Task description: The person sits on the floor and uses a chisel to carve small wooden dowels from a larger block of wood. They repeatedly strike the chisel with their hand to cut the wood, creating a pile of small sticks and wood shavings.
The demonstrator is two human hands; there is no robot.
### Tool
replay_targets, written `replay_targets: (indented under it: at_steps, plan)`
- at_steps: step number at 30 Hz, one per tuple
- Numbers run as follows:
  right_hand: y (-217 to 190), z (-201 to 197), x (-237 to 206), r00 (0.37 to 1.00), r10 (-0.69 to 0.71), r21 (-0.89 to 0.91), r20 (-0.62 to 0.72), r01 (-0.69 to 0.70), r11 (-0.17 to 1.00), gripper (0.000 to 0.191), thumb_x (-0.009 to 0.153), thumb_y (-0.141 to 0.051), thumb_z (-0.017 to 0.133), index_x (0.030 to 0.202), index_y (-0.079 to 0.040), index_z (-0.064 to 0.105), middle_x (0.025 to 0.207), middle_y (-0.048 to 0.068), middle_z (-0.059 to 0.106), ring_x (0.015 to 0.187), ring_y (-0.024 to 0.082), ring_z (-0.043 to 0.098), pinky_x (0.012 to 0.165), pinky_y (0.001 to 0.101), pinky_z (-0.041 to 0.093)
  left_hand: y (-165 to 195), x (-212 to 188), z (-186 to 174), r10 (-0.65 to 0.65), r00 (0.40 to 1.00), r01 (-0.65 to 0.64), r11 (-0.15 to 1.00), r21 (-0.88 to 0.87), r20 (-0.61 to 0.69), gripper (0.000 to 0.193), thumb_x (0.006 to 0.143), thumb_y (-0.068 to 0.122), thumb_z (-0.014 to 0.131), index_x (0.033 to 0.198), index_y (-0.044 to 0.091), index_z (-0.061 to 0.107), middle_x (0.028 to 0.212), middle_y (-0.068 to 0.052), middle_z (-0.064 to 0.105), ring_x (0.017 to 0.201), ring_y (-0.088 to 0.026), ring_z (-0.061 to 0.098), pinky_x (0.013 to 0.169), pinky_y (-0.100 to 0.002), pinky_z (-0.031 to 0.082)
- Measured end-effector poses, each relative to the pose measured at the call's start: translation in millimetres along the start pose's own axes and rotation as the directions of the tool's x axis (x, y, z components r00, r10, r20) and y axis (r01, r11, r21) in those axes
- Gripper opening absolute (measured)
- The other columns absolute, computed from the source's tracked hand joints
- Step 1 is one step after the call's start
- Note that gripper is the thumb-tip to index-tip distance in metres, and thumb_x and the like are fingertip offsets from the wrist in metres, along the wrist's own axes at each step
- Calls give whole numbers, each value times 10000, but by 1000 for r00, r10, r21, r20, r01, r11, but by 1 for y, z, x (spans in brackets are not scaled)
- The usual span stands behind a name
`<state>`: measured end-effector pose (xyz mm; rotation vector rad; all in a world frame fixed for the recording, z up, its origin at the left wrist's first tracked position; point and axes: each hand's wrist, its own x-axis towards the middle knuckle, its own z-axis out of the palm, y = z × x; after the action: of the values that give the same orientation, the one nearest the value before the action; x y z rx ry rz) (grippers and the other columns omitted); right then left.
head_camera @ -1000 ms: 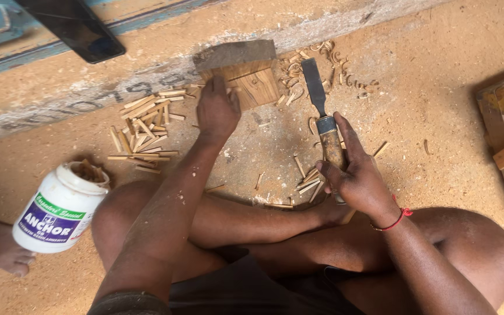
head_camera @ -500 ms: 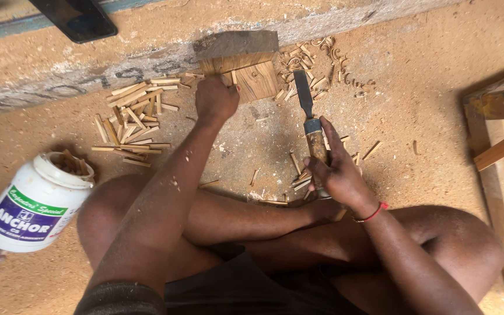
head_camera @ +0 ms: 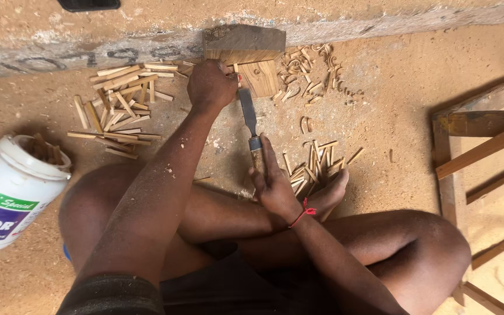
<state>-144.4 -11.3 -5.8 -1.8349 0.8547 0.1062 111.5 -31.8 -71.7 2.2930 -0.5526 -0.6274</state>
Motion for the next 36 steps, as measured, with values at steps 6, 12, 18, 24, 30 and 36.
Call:
replay_targets:
  at_steps: [6, 12, 18, 24, 30, 36]
  plan:
    - [19, 3, 9, 1000, -16, -141, 9, 17, 990, 847, 978, -113, 513, 1640, -195, -9, 1637, 183, 389, 1004, 445, 742, 983, 472, 591, 2, 1, -1, -13, 998, 14, 1000, -13, 58, 297, 814, 342, 839, 959, 86, 803, 909, -140, 767, 824, -275, 766, 729, -441, 594]
    - [28, 8, 9, 977, -210, -251, -46, 192, 949, 880, 978, -88, 550, 1650, -206, -5, 1641, 210, 376, 1232, 515, 594, 1097, 532, 478, -1, -2, 0, 15, 999, -14, 1000, -12, 42, 258, 828, 328, 836, 949, 100, 817, 873, -133, 771, 781, -261, 757, 723, -432, 588]
    - [28, 12, 11, 986, -160, -303, -38, 141, 942, 869, 986, -112, 548, 1634, -208, -22, 1623, 212, 394, 1147, 516, 628, 1049, 536, 501, 5, -4, -5, -5, 998, 7, 1000, -31, 63, 256, 840, 336, 830, 929, 97, 802, 846, -127, 770, 767, -252, 762, 713, -433, 584]
    - [23, 7, 28, 996, -76, -258, -40, 63, 964, 899, 954, -121, 545, 1666, -217, 4, 1343, 273, 640, 1029, 531, 681, 995, 565, 532, 7, -39, -15, 404, 914, -406, 905, 129, 43, 114, 865, 140, 733, 936, 55, 760, 952, -155, 745, 924, -337, 710, 820, -465, 560]
    - [22, 22, 72, 991, -88, -232, -104, 62, 971, 891, 960, -191, 570, 1650, -180, 7, 1291, 333, 637, 1015, 554, 656, 936, 580, 541, -4, -95, -15, 530, 726, -674, 672, 305, 437, 876, 779, 76, 640, 1555, -87, 266, 1647, -246, 190, 1523, -356, 153, 1224, -463, 111]
    - [24, 11, 70, 997, -38, -101, -65, 31, 994, 887, 949, -153, 561, 1642, -144, 7, 1178, 301, 692, 734, 408, 760, 714, 481, 619, 16, -91, -15, 365, 733, -662, 580, 476, 575, 891, 849, 132, 613, 1585, -69, 155, 1678, -242, 119, 1560, -358, 81, 1271, -458, 62]
